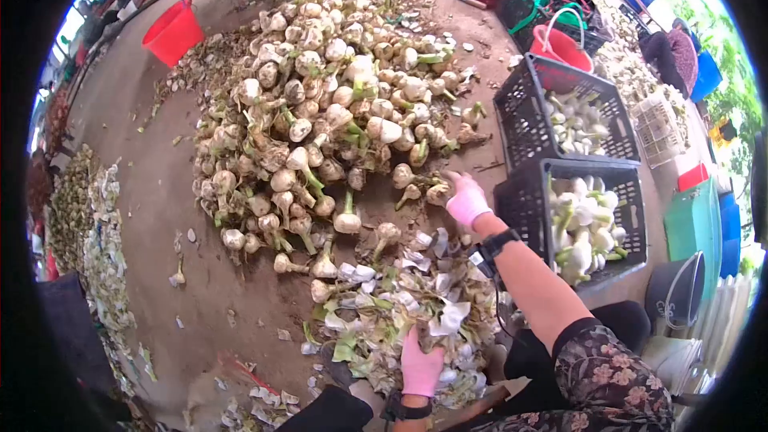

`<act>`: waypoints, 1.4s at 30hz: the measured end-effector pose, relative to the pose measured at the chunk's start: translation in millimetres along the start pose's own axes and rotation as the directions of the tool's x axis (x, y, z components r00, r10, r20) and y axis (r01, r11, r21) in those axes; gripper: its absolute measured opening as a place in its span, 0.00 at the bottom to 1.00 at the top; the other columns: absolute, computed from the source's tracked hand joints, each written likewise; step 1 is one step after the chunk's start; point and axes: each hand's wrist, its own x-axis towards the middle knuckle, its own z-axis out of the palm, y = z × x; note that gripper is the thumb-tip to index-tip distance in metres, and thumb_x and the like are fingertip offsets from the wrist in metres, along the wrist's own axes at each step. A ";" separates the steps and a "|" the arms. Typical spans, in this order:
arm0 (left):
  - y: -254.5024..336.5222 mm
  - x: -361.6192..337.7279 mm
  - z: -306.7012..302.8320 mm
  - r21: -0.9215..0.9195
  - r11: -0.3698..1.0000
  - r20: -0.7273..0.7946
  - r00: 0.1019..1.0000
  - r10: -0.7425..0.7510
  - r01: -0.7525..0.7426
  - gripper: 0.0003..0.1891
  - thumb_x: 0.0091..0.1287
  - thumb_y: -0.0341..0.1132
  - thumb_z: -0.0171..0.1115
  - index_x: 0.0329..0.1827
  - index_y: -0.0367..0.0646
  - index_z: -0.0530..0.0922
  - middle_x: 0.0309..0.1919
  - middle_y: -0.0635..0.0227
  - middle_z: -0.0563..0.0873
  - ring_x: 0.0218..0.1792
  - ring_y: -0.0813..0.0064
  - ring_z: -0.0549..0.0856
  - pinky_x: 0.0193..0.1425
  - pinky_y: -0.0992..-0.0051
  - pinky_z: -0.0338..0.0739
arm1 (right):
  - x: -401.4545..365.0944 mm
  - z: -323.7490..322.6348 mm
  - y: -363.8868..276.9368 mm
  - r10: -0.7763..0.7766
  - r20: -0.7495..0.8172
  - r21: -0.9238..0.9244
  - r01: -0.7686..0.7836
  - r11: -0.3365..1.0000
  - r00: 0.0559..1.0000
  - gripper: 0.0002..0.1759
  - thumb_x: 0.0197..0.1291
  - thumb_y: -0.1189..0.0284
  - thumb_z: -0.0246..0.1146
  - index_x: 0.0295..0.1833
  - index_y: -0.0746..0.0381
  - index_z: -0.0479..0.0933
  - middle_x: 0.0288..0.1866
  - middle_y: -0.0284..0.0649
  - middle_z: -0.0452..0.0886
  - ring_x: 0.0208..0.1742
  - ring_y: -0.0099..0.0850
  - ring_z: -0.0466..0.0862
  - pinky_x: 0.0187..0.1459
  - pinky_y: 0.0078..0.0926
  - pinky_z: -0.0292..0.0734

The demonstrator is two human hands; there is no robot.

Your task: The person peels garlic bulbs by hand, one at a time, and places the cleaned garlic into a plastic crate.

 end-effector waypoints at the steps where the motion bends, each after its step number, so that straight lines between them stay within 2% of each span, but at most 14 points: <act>1: -1.8 3.1 -0.5 -0.060 0.998 -0.009 1.000 -0.016 0.016 0.31 0.48 0.29 0.65 0.57 0.26 0.69 0.51 0.45 0.77 0.54 0.51 0.77 0.60 0.66 0.71 | 8.7 21.5 -0.7 0.002 -0.004 0.023 -0.002 1.000 1.000 0.23 0.54 0.75 0.60 0.58 0.57 0.75 0.60 0.52 0.72 0.56 0.49 0.76 0.57 0.37 0.72; 2: -2.8 5.6 -1.7 -0.121 0.992 -0.016 0.999 -0.033 0.030 0.30 0.49 0.28 0.64 0.57 0.26 0.69 0.50 0.46 0.77 0.53 0.52 0.78 0.59 0.66 0.72 | 14.6 39.3 1.6 0.006 -0.009 0.044 -0.006 0.999 1.000 0.23 0.54 0.75 0.60 0.58 0.56 0.75 0.64 0.53 0.68 0.58 0.49 0.75 0.58 0.39 0.71; 3: -2.6 8.7 -2.9 -0.117 0.992 -0.010 0.999 -0.044 0.042 0.24 0.55 0.24 0.65 0.56 0.31 0.71 0.47 0.60 0.80 0.47 0.73 0.80 0.54 0.76 0.74 | 16.3 47.3 2.9 0.005 0.004 0.045 -0.005 0.999 1.000 0.23 0.54 0.75 0.60 0.58 0.56 0.75 0.64 0.53 0.68 0.58 0.49 0.75 0.58 0.39 0.71; 6: 29.0 11.6 -14.6 -0.341 0.928 0.065 0.988 -0.137 0.151 0.23 0.58 0.23 0.62 0.57 0.30 0.71 0.47 0.61 0.80 0.47 0.74 0.80 0.53 0.77 0.74 | 5.0 62.0 5.8 0.127 0.073 0.069 -0.132 0.989 0.989 0.26 0.50 0.74 0.61 0.58 0.51 0.75 0.58 0.51 0.74 0.58 0.49 0.75 0.58 0.38 0.72; 10: 38.0 15.2 -18.0 -0.391 0.905 -0.021 0.981 -0.193 0.169 0.27 0.53 0.19 0.56 0.60 0.30 0.69 0.51 0.62 0.79 0.49 0.73 0.79 0.54 0.76 0.73 | -68.0 50.1 -16.1 -0.040 0.360 0.612 -0.204 0.764 0.932 0.21 0.48 0.76 0.65 0.52 0.58 0.78 0.45 0.48 0.83 0.51 0.42 0.81 0.52 0.32 0.75; 15: -4.8 20.6 -25.2 -0.611 0.791 -0.074 0.995 -0.064 0.005 0.29 0.63 0.22 0.56 0.67 0.34 0.58 0.54 0.60 0.77 0.50 0.72 0.79 0.57 0.75 0.74 | -163.5 -4.7 -66.2 -0.414 0.291 0.694 0.108 0.712 0.863 0.25 0.48 0.83 0.66 0.56 0.65 0.75 0.53 0.44 0.80 0.54 0.31 0.79 0.56 0.28 0.73; 18: 39.3 3.0 -31.6 -0.839 0.541 -0.103 0.993 -0.060 -0.055 0.27 0.62 0.26 0.64 0.63 0.38 0.63 0.52 0.64 0.78 0.52 0.72 0.79 0.56 0.72 0.75 | -199.6 -14.7 -68.2 -0.533 0.396 0.756 0.065 0.652 0.748 0.30 0.49 0.85 0.60 0.62 0.68 0.68 0.63 0.46 0.73 0.65 0.33 0.72 0.65 0.29 0.65; 20: 39.4 -2.9 -35.2 -0.790 0.601 -0.146 0.989 0.013 -0.124 0.29 0.58 0.25 0.69 0.61 0.38 0.65 0.52 0.64 0.78 0.51 0.72 0.79 0.54 0.74 0.76 | -206.9 -26.9 -63.6 -0.607 0.409 0.814 0.028 0.580 0.682 0.32 0.53 0.82 0.60 0.66 0.69 0.63 0.67 0.46 0.68 0.69 0.33 0.68 0.68 0.28 0.62; 23: 41.2 -14.6 -38.3 -0.632 0.736 -0.213 0.968 0.134 -0.242 0.31 0.53 0.25 0.72 0.59 0.38 0.66 0.53 0.64 0.77 0.50 0.73 0.79 0.53 0.75 0.76 | -213.3 -67.5 -75.8 -0.537 0.403 0.904 -0.413 0.108 0.741 0.35 0.61 0.69 0.62 0.70 0.70 0.57 0.68 0.45 0.67 0.68 0.30 0.67 0.68 0.28 0.61; 27: 72.4 -45.7 -45.3 -0.394 0.821 -0.301 0.902 0.310 -0.414 0.34 0.45 0.23 0.75 0.57 0.36 0.67 0.50 0.63 0.78 0.50 0.73 0.79 0.55 0.74 0.74 | -231.8 -81.5 -96.1 -0.456 0.381 0.896 -0.198 0.398 0.804 0.34 0.60 0.71 0.65 0.69 0.68 0.60 0.63 0.40 0.72 0.62 0.22 0.70 0.63 0.23 0.65; 30: 70.0 -60.0 -43.2 -0.033 0.854 -0.453 0.770 0.450 -0.519 0.31 0.41 0.30 0.77 0.51 0.35 0.73 0.46 0.56 0.77 0.48 0.58 0.78 0.55 0.65 0.73 | -251.0 -73.3 -109.8 -0.428 0.236 0.953 -0.121 0.279 0.872 0.28 0.60 0.72 0.65 0.65 0.67 0.67 0.54 0.38 0.79 0.52 0.22 0.77 0.55 0.22 0.72; 34: 70.3 -69.3 -51.6 0.141 0.838 -0.424 0.733 0.532 -0.527 0.35 0.43 0.26 0.77 0.55 0.34 0.68 0.47 0.61 0.78 0.47 0.70 0.79 0.55 0.72 0.74 | -261.5 -79.5 -119.0 -0.376 0.289 0.912 -0.134 0.388 0.880 0.26 0.62 0.72 0.63 0.64 0.67 0.68 0.52 0.37 0.81 0.51 0.23 0.78 0.55 0.23 0.74; 38: 68.9 -71.2 -49.5 -0.035 0.825 -0.451 0.746 0.490 -0.564 0.31 0.41 0.31 0.77 0.50 0.35 0.74 0.44 0.55 0.77 0.46 0.56 0.78 0.54 0.64 0.72 | -262.3 -94.7 -113.3 -0.442 0.316 0.919 -0.155 0.363 0.840 0.20 0.64 0.74 0.60 0.60 0.67 0.71 0.51 0.37 0.80 0.51 0.21 0.77 0.54 0.23 0.72; 42: 72.5 -72.9 -52.1 -0.195 0.832 -0.384 0.821 0.423 -0.519 0.29 0.44 0.28 0.75 0.51 0.34 0.73 0.45 0.58 0.79 0.46 0.64 0.80 0.52 0.68 0.75 | -260.8 -106.6 -102.8 -0.501 0.252 0.828 0.084 0.555 0.828 0.21 0.63 0.79 0.57 0.62 0.68 0.69 0.53 0.41 0.80 0.52 0.25 0.78 0.56 0.22 0.71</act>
